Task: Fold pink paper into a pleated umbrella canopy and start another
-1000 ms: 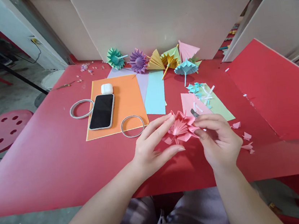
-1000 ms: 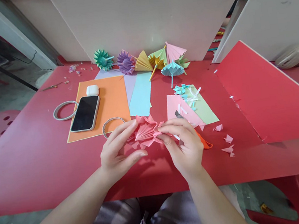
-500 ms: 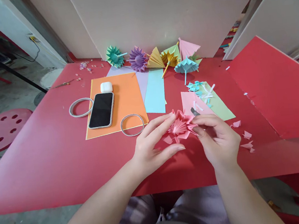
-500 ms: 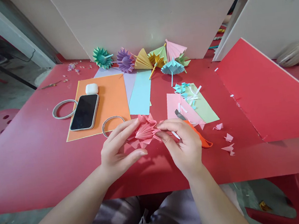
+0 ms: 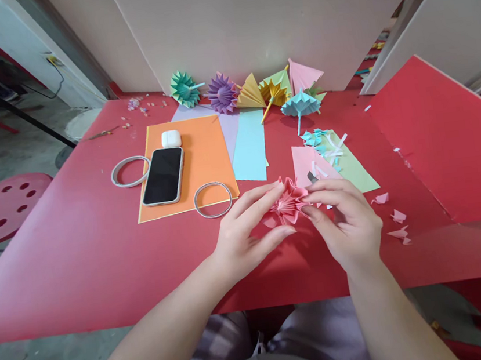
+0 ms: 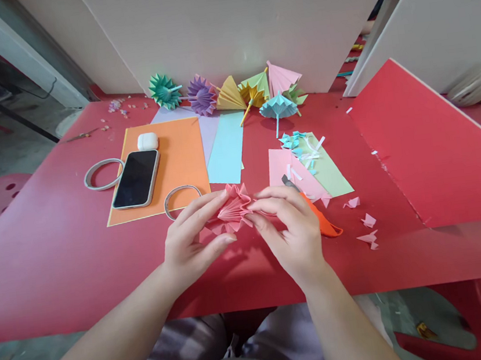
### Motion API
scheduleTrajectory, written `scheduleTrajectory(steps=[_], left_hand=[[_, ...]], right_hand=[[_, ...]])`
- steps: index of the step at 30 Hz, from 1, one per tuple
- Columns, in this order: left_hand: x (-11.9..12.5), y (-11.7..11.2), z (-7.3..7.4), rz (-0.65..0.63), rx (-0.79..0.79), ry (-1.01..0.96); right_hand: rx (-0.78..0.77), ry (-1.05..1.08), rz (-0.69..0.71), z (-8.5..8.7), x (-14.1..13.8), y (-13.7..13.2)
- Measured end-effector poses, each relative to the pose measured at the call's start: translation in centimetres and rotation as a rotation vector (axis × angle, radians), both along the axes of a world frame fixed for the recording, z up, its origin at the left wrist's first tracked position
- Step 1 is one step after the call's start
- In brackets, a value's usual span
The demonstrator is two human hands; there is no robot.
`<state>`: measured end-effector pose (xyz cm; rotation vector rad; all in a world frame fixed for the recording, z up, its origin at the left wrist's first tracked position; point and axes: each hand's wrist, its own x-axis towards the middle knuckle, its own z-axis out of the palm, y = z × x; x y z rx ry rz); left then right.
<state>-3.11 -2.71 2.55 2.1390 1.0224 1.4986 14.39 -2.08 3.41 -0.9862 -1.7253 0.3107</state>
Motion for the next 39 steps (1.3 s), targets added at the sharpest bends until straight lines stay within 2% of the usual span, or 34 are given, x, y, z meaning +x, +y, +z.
scheduleTrajectory(steps=[4,8,10,14,18,23,31,39], left_hand=[[-0.1,0.0,-0.1,0.002,-0.010,-0.040],[-0.2,0.0,-0.5,-0.026,-0.048,-0.107],[-0.2,0.1,-0.6,-0.047,-0.076,-0.138],[-0.1,0.1,-0.6,-0.080,-0.068,-0.145],[0.0,0.1,-0.6,-0.114,-0.048,-0.150],[0.0,0.1,-0.5,-0.152,-0.032,-0.145],[-0.1,0.2,-0.6,-0.220,-0.033,-0.150],[-0.2,0.1,-0.7,-0.264,-0.122,-0.180]], right_hand=[[0.002,0.042,0.024,-0.2,-0.1,0.0],[-0.016,0.075,0.196,-0.4,0.4,0.3],[-0.019,0.079,0.239,-0.5,0.5,0.3],[-0.014,0.127,0.164,-0.7,0.2,0.0],[-0.109,0.191,0.096,-0.7,-0.1,-0.2],[-0.162,0.167,0.177,-0.4,0.3,0.1],[-0.381,0.184,0.289,0.7,0.4,0.0],[-0.439,0.272,0.348,0.3,0.4,0.1]])
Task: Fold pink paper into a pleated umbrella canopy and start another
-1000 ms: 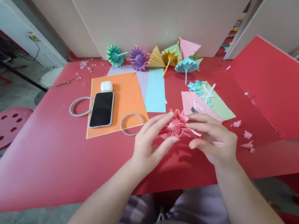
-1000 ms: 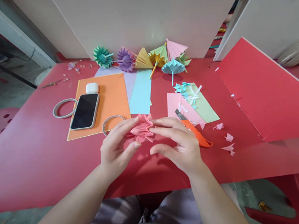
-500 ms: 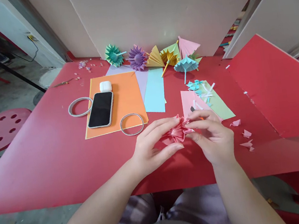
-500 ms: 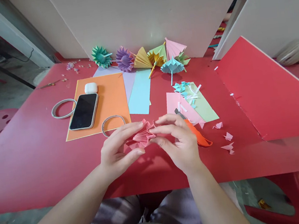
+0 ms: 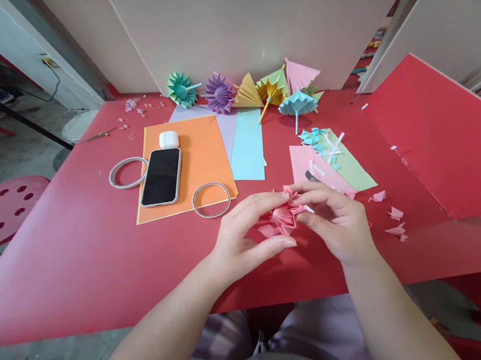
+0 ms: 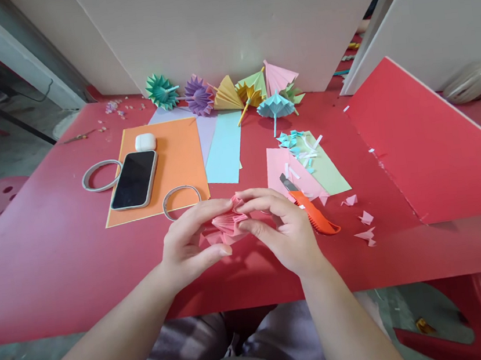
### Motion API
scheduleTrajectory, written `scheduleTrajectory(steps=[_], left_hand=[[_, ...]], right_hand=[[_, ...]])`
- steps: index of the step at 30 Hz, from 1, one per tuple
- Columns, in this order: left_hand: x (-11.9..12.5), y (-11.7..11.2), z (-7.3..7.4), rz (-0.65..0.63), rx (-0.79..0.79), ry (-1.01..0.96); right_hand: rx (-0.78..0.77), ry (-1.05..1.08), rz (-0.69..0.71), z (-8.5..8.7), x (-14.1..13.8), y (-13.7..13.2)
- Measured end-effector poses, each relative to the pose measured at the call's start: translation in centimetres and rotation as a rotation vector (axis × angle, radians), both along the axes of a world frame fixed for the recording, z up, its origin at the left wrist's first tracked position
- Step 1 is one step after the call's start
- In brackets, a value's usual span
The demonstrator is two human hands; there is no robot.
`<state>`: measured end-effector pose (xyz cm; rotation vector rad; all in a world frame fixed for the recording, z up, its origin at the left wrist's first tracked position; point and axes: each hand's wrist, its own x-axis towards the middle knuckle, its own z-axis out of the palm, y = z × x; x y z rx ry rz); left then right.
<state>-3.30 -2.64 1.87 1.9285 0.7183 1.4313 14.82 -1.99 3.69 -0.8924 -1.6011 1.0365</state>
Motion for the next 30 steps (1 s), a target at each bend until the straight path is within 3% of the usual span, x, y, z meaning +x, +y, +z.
scheduleTrajectory(steps=[6,9,11,14,18,23,30], left_hand=[[0.0,-0.2,0.0,0.091,-0.096,0.017],[0.3,-0.3,-0.1,0.109,-0.238,-0.096],[0.6,-0.3,-0.2,0.061,-0.385,-0.256],[1.2,-0.3,-0.3,-0.123,-0.629,-0.470],[1.9,-0.3,-0.5,-0.286,-0.853,-0.532],[1.7,0.1,-0.7,-0.202,-0.861,-0.513],[0.9,1.0,-0.6,-0.275,-0.789,-0.409]], right_hand=[[-0.028,0.025,-0.075,-0.3,-0.4,-0.1],[0.009,0.039,-0.139,-0.4,-1.0,-0.3],[0.056,0.077,-0.189,-0.5,-1.5,-0.3],[0.092,0.182,-0.300,-0.7,-2.1,-0.3],[-0.025,0.218,-0.315,-0.9,-2.6,-0.2],[-0.240,0.153,-0.169,-1.0,-2.6,-0.1],[-0.339,0.229,-0.137,-1.3,-1.6,0.6]])
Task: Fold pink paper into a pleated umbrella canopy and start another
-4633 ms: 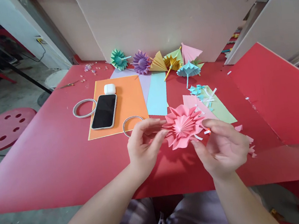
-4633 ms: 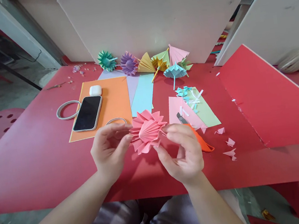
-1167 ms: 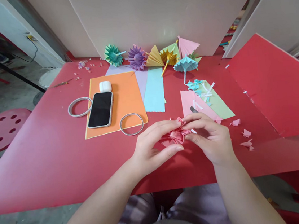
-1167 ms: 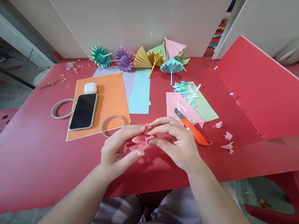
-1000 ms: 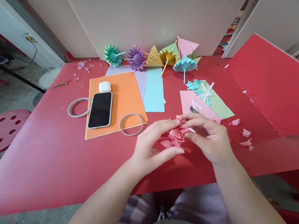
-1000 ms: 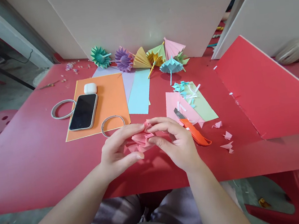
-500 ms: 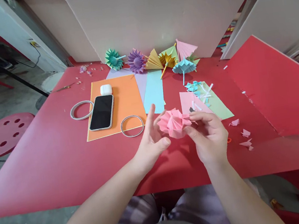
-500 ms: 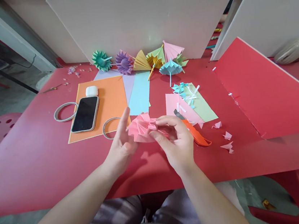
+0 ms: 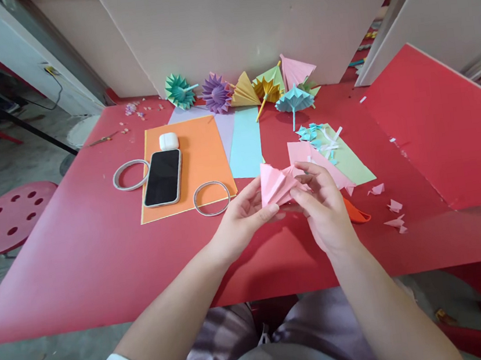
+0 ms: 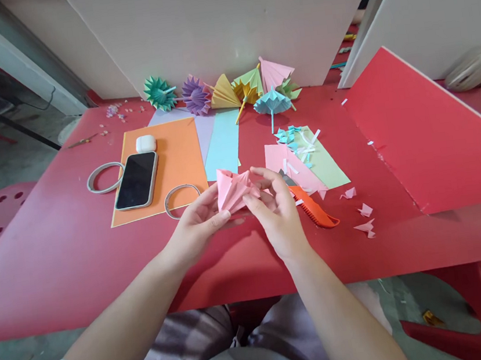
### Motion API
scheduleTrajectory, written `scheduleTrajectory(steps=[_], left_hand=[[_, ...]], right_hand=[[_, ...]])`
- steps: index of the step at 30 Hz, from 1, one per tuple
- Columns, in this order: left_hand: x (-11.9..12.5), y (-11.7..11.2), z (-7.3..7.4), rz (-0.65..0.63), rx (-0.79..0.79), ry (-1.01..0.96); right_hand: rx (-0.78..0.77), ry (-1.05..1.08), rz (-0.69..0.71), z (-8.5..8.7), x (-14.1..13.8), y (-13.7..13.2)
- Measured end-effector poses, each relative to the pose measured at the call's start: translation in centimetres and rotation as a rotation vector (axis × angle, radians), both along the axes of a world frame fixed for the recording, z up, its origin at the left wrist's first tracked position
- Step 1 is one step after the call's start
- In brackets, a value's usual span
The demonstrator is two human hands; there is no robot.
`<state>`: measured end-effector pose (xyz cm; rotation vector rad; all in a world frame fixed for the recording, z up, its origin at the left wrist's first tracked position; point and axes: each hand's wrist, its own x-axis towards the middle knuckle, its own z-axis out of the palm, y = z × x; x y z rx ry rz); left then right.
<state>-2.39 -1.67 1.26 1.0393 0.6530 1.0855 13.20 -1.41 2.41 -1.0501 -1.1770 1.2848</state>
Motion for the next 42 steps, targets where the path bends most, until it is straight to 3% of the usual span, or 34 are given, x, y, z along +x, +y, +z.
scheduleTrajectory(steps=[9,11,15,17,21,30,36,42], left_hand=[[-0.3,0.1,0.0,0.134,0.055,0.159],[-0.3,-0.1,-0.1,0.218,0.160,0.245],[-0.4,-0.3,-0.5,0.424,0.521,0.491],[-0.4,-0.3,-0.6,0.464,0.629,0.566],[-0.5,-0.3,-0.6,0.486,0.680,0.594],[-0.6,-0.3,-0.5,0.525,0.771,0.651],[-0.6,-0.3,-0.7,0.322,0.549,0.497],[-0.7,-0.4,-0.4,0.315,0.625,0.393]], right_hand=[[0.078,-0.166,0.118,1.2,0.5,-0.1],[0.038,-0.120,0.115,0.9,0.5,0.1],[-0.107,0.013,0.137,0.3,0.3,0.3],[-0.171,0.052,0.168,0.4,0.2,0.3],[-0.204,0.079,0.217,0.6,0.1,0.1],[-0.171,0.012,0.172,0.6,0.3,0.3],[-0.257,0.120,0.171,1.1,0.1,0.1],[-0.233,0.066,0.338,0.6,0.2,-0.2]])
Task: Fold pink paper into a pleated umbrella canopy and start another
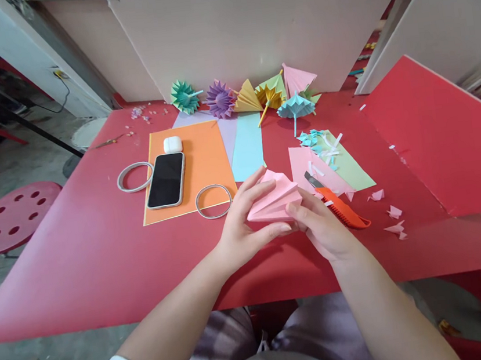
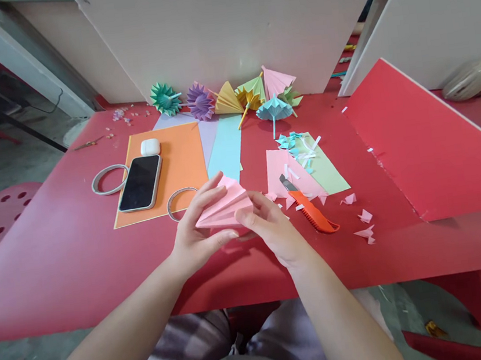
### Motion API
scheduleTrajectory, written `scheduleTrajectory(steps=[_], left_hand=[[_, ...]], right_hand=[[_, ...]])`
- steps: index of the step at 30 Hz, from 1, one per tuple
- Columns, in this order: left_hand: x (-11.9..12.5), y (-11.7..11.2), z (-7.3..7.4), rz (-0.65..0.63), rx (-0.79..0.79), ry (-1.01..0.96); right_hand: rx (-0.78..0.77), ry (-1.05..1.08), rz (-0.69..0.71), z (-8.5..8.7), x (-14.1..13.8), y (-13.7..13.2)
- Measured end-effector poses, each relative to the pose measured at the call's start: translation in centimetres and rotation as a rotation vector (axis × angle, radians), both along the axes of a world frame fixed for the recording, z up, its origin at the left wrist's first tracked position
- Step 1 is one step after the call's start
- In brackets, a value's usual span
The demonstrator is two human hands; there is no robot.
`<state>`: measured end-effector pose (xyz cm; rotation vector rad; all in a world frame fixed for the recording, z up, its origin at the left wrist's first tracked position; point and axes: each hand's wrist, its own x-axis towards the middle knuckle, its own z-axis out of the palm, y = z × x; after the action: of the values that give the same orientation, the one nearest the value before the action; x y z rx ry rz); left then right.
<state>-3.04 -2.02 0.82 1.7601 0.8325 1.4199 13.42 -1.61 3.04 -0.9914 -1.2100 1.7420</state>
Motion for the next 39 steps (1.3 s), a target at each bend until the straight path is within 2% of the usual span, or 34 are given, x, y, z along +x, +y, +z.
scheduleTrajectory(steps=[4,7,10,14,16,19,22,24,27,35,37,39], left_hand=[[0.2,-0.2,0.1,0.012,-0.112,-0.067],[0.4,-0.3,0.1,-0.054,-0.230,-0.170],[0.5,-0.4,0.4,-0.126,-0.285,-0.244],[0.3,-0.5,1.0,-0.110,-0.259,-0.225],[0.2,-0.5,1.1,-0.076,-0.228,-0.165],[0.2,-0.5,1.0,-0.075,-0.218,-0.090],[0.3,-0.5,0.9,-0.102,-0.189,-0.029],[0.3,-0.5,1.0,-0.112,-0.169,0.008],[0.3,-0.5,1.0,-0.122,-0.181,0.028],[0.4,-0.5,0.9,-0.131,-0.201,-0.017],[0.4,-0.5,0.9,-0.127,-0.221,-0.030],[0.3,-0.5,1.0,-0.128,-0.232,-0.035]], right_hand=[[0.104,0.013,0.004,-0.1,-0.4,-0.2],[0.158,0.023,-0.025,-0.1,-0.9,-0.4],[0.245,-0.138,-0.033,0.1,-0.7,-0.4],[0.452,-0.450,-0.062,0.8,1.1,-0.3],[0.496,-0.476,-0.070,1.5,2.1,-0.4],[0.592,-0.443,-0.202,2.3,2.8,-0.7],[0.678,-0.479,-0.208,2.4,2.7,-1.0],[0.690,-0.522,-0.185,2.2,2.5,-1.0],[0.708,-0.552,-0.221,1.8,2.5,-1.0],[0.893,-0.618,-0.324,1.6,1.8,-1.0],[0.854,-0.618,-0.334,1.7,1.7,-1.0],[0.747,-0.601,-0.332,1.9,1.7,-1.0]])
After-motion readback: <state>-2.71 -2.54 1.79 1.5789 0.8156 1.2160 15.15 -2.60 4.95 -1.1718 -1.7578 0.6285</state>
